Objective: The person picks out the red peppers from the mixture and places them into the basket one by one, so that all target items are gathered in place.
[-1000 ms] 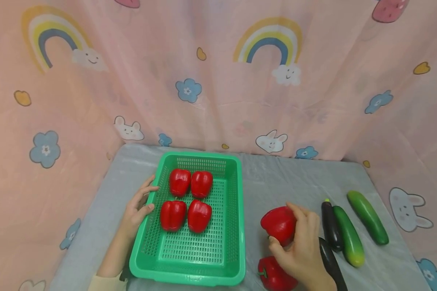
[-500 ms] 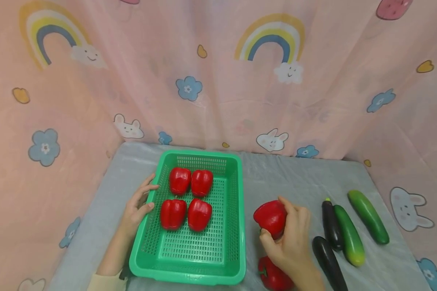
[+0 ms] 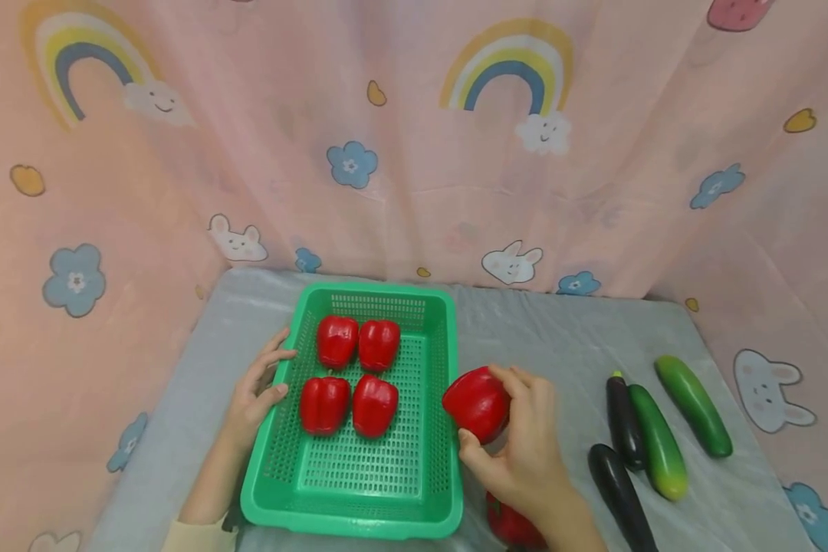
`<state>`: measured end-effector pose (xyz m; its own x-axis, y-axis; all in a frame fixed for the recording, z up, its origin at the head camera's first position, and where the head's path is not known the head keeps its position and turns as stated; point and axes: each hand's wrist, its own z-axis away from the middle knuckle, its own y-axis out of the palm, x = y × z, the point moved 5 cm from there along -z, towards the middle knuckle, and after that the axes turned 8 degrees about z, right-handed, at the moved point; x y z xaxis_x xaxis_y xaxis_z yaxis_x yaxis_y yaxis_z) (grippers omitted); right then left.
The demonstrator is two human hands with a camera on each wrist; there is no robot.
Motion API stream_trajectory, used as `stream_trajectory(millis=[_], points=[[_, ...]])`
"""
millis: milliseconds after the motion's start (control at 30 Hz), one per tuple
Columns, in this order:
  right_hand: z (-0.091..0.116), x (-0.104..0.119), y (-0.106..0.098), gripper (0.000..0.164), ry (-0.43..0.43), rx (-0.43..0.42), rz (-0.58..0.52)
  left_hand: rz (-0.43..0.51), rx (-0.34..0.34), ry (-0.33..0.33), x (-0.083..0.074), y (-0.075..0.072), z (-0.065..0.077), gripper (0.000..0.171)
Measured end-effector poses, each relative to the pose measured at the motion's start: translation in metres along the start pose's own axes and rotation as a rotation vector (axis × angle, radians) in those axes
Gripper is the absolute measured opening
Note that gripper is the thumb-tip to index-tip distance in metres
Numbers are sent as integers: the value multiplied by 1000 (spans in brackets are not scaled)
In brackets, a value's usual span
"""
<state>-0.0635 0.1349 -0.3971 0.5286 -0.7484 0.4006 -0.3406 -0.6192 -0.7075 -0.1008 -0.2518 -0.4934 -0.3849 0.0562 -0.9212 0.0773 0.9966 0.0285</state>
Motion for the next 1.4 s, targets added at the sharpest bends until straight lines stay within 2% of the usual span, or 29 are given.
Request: stream_trajectory(millis=[267,567,733,833,1067,1400], points=[[-11,12,3,80,-88,0,-34,-24,4,-2,1,-1,-1,45],[-26,30,4,88,-183,-5,-93,-11,-5,10,0,-1,-1,44],[-32,36,6,76,-208,-27,-141,-11,-10,6,1,-1,-1,44],[-35,37,9,78,-215,-29,-161,-38,-6,1,1,-2,-1,44],[-42,40,14,82,-228,34,-176,-25,-4,9,0,-2,-1,45],[-55,57,14,79,-297,92,-193,-19,-8,9,-3,1,-1,45]])
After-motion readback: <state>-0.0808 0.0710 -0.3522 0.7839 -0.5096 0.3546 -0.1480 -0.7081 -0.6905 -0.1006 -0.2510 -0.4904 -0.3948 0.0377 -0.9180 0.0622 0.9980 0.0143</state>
